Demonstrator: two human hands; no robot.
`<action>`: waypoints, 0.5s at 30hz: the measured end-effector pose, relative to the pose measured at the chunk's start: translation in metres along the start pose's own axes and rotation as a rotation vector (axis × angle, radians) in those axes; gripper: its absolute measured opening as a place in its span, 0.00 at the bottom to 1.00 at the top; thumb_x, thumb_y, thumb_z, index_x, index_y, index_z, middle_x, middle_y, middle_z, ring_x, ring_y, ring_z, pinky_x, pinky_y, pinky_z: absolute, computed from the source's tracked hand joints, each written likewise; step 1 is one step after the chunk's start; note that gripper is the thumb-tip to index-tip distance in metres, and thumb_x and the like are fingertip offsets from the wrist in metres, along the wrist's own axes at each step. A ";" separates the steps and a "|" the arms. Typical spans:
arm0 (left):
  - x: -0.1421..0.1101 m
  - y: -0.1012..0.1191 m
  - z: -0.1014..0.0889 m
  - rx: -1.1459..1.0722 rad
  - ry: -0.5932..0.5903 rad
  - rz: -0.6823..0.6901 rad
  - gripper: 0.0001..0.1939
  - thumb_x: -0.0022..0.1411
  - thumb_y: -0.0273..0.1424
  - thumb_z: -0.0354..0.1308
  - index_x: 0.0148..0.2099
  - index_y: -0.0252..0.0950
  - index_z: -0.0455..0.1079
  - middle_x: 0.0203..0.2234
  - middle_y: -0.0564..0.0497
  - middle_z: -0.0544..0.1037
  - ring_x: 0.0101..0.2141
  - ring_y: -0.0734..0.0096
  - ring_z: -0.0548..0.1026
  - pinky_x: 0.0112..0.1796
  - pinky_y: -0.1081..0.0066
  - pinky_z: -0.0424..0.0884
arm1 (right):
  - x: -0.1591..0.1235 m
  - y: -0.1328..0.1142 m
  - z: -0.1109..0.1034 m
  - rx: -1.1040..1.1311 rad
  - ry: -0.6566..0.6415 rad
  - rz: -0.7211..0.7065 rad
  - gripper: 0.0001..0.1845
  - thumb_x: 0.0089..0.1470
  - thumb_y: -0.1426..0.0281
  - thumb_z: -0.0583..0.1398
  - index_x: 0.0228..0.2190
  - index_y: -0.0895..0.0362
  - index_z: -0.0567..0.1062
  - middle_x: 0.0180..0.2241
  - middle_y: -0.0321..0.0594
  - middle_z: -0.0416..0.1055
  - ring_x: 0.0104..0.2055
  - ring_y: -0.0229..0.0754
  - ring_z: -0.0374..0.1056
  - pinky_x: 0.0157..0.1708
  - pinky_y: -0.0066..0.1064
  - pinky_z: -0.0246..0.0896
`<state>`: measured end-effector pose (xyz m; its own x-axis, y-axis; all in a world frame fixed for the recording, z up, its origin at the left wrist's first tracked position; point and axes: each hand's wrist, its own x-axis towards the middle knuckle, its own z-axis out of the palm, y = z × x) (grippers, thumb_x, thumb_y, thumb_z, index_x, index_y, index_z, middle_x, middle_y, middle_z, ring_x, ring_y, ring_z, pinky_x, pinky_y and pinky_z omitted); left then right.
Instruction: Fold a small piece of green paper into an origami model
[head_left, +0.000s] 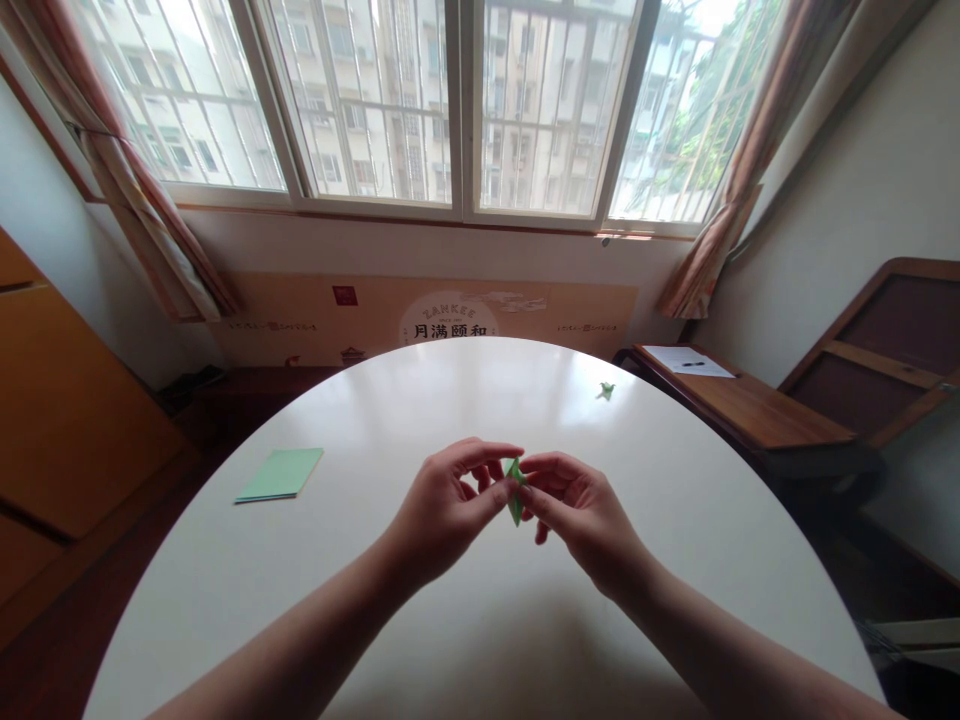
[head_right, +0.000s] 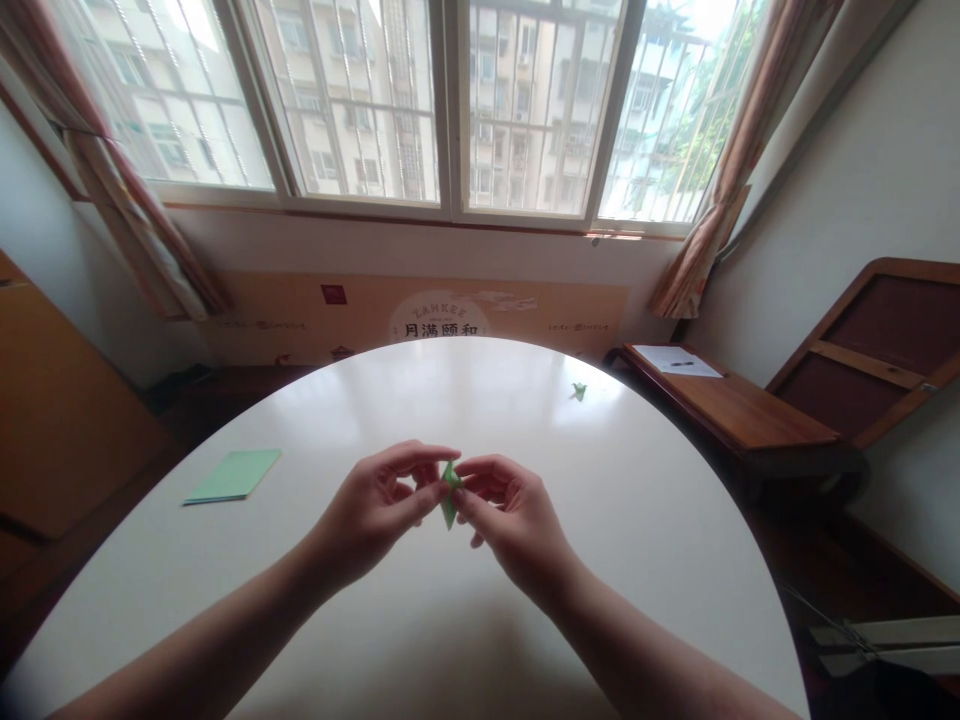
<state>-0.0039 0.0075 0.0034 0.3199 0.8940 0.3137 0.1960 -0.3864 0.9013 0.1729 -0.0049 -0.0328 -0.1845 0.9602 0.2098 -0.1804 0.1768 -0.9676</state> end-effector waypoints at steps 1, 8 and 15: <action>0.000 0.000 0.000 -0.009 -0.010 -0.004 0.14 0.59 0.31 0.62 0.47 0.33 0.78 0.31 0.47 0.76 0.30 0.69 0.72 0.24 0.73 0.68 | 0.000 0.001 0.000 0.007 0.001 -0.006 0.14 0.53 0.62 0.69 0.39 0.56 0.78 0.30 0.38 0.77 0.30 0.39 0.72 0.21 0.24 0.66; 0.002 -0.004 0.000 -0.009 -0.006 -0.016 0.10 0.58 0.29 0.61 0.43 0.32 0.77 0.26 0.49 0.77 0.28 0.70 0.72 0.24 0.73 0.68 | 0.001 0.000 0.000 0.068 -0.007 0.016 0.17 0.52 0.62 0.70 0.40 0.55 0.74 0.32 0.39 0.78 0.31 0.40 0.72 0.20 0.24 0.67; 0.000 -0.002 0.001 0.063 0.034 -0.002 0.08 0.61 0.32 0.61 0.40 0.35 0.77 0.27 0.49 0.78 0.29 0.69 0.73 0.25 0.73 0.70 | -0.001 -0.001 0.005 0.054 -0.033 0.070 0.18 0.53 0.61 0.69 0.39 0.55 0.70 0.30 0.38 0.78 0.30 0.41 0.74 0.18 0.24 0.66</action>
<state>-0.0034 0.0081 0.0015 0.2881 0.9014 0.3232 0.2547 -0.3974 0.8816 0.1688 -0.0069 -0.0312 -0.2302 0.9620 0.1470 -0.2177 0.0963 -0.9712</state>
